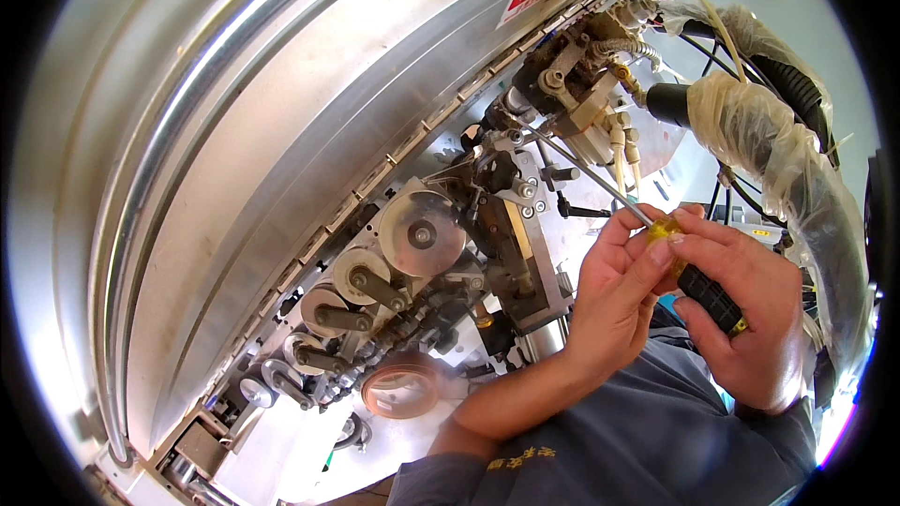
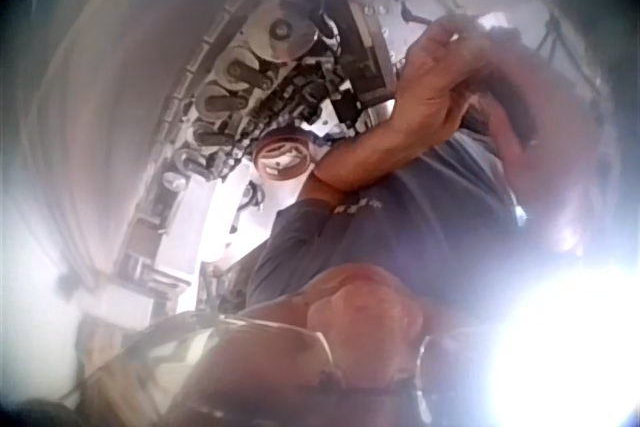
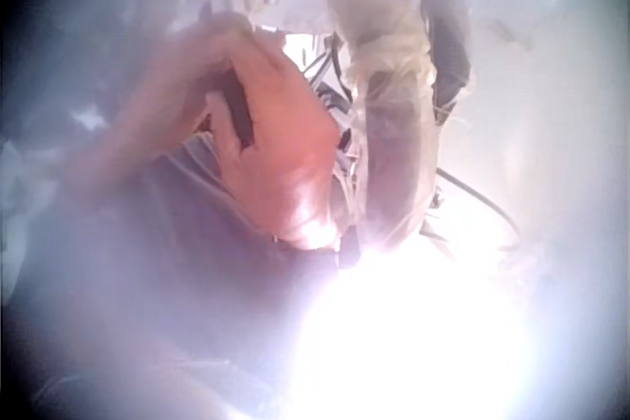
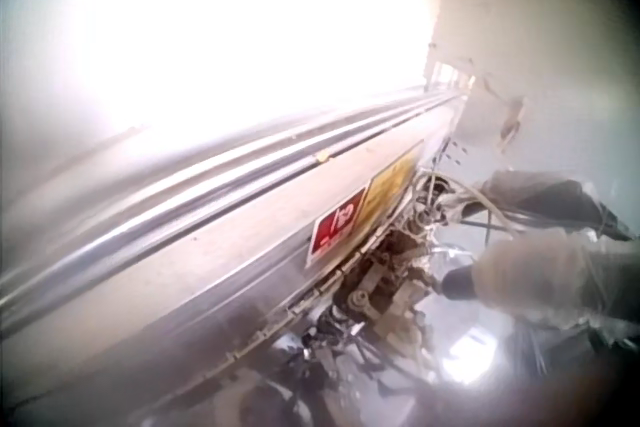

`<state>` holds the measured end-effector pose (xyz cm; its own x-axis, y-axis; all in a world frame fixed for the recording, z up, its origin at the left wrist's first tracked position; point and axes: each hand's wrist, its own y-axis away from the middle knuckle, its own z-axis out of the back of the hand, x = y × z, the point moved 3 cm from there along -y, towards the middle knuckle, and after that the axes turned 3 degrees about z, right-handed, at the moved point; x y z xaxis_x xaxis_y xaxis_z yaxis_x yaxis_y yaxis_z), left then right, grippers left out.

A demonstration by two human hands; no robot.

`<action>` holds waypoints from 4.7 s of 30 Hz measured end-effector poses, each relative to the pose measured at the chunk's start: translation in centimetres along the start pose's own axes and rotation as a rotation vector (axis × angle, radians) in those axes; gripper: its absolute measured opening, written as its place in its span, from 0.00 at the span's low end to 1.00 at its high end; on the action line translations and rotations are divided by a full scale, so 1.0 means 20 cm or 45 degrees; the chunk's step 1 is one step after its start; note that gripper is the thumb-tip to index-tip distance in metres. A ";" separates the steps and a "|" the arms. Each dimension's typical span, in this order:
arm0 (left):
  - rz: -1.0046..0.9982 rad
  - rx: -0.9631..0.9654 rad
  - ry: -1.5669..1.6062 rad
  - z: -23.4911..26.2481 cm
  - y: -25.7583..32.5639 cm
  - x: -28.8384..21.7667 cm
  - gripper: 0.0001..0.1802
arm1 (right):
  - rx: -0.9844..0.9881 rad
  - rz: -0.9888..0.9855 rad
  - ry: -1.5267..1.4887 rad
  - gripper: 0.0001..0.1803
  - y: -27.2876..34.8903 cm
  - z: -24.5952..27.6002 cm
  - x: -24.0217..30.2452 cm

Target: The person uses a screwdriver to adjust components inside a large industrial machine. They briefly interact with a control panel and keyboard, then return to tightening or aligning internal parts with the screwdriver.

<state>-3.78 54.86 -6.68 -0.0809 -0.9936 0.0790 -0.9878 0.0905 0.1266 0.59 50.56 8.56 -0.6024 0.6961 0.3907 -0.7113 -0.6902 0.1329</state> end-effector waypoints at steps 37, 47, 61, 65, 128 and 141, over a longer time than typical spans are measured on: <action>-1.145 -0.656 -2.280 -0.55 0.26 -0.63 0.15 | 0.035 0.825 -0.272 0.35 0.18 -0.65 0.08; 0.058 -0.904 -3.469 -1.20 -0.10 -0.76 0.14 | -0.020 1.149 -0.179 0.29 0.25 -1.07 -0.16; -0.486 -0.860 -3.617 -1.16 -0.16 -0.63 0.15 | 0.021 1.204 -0.306 0.27 0.24 -1.07 -0.20; -0.584 -0.881 -3.527 -1.12 -0.15 -0.64 0.16 | 0.036 1.197 -0.294 0.26 0.25 -1.07 -0.20; -0.483 -0.854 -4.029 -0.63 0.11 -0.05 0.07 | 0.129 1.193 -0.761 0.15 0.32 -1.09 -0.20; -0.143 -0.700 -3.948 -0.98 -0.42 -0.45 0.16 | 0.226 1.159 -0.572 0.16 0.29 -1.10 -0.18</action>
<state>7.88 64.33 10.93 -0.2642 0.9639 -0.0340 -0.9624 -0.2612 0.0748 -9.25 48.39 -12.09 -0.6693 -0.2185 0.7101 0.0326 -0.9635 -0.2658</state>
